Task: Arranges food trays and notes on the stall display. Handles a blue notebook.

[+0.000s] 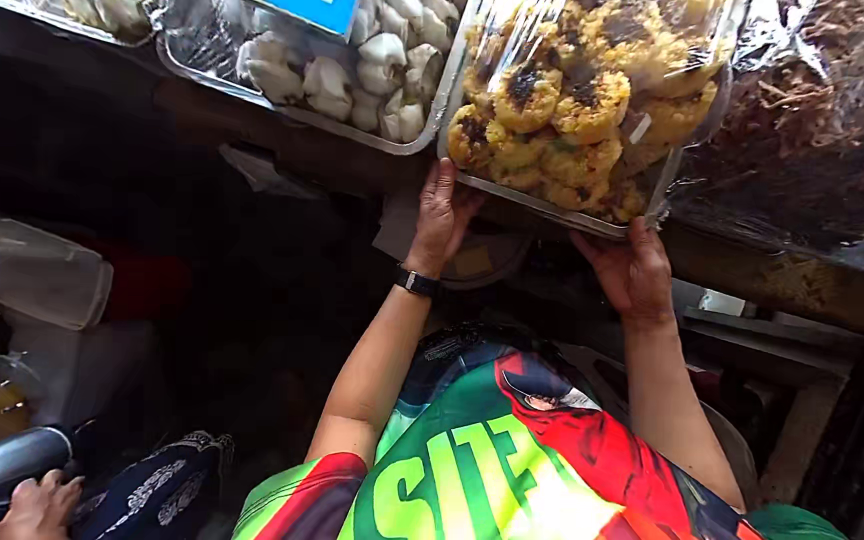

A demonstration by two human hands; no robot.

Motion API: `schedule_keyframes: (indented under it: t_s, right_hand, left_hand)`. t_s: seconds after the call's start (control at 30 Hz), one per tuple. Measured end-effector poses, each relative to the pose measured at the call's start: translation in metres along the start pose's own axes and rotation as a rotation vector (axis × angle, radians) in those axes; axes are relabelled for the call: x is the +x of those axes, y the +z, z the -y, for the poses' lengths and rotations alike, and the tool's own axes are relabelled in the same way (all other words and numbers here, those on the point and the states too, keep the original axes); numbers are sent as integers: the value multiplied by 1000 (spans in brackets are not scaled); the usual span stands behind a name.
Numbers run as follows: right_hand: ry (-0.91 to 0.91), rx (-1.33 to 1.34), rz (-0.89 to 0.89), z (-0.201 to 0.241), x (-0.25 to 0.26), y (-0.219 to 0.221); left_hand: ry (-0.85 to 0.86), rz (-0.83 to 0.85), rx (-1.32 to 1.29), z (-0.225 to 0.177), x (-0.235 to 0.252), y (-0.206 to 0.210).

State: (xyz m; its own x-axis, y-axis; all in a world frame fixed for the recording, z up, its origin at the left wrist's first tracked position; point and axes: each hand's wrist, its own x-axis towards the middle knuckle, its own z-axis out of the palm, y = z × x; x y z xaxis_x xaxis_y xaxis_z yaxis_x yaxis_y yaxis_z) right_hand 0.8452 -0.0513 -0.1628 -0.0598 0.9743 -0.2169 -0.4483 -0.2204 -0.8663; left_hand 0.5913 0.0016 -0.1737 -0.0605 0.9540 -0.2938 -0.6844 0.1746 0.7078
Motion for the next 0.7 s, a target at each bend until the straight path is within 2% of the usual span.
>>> schedule_keyframes:
  t_s: [0.07,0.13,0.2,0.27,0.33,0.4,0.47,0.5,0.57,0.6,0.63,0.7]
  right_hand:
    - [2,-26,16,-4,4,-5]
    - [66,-58,-8,-11,-2,-5]
    - [156,-154,-90,-28,-14,2]
    - [274,-352,-114,-57,-30,15]
    - [389,-523,-41,-83,-41,43]
    - [406,-686,179,-89,-41,91]
    - [184,-803,400,-72,-26,150]
    - [5,-833,422,-58,-14,180]
    - [-337,-919,285,-31,19,231]
    - [-448,-978,171,-20,42,251]
    - [-473,-1049,55,-11,68,269]
    - [-305,-1160,-98,2,115,295]
  left_hand:
    - [-1,33,-1,4,0,-2]
    - [-55,103,121,7,-5,-17]
    - [-172,169,339,5,-22,-48]
    - [-311,208,528,10,-44,-105]
    - [-424,131,563,8,-61,-159]
    - [-446,-30,566,-7,-84,-204]
    - [-399,-179,573,-32,-103,-240]
    - [-374,-231,570,-45,-111,-257]
    - [-333,-336,544,-71,-123,-283]
    - [-318,-381,535,-82,-129,-293]
    - [-301,-412,537,-93,-134,-301]
    - [-246,-419,561,-110,-142,-312]
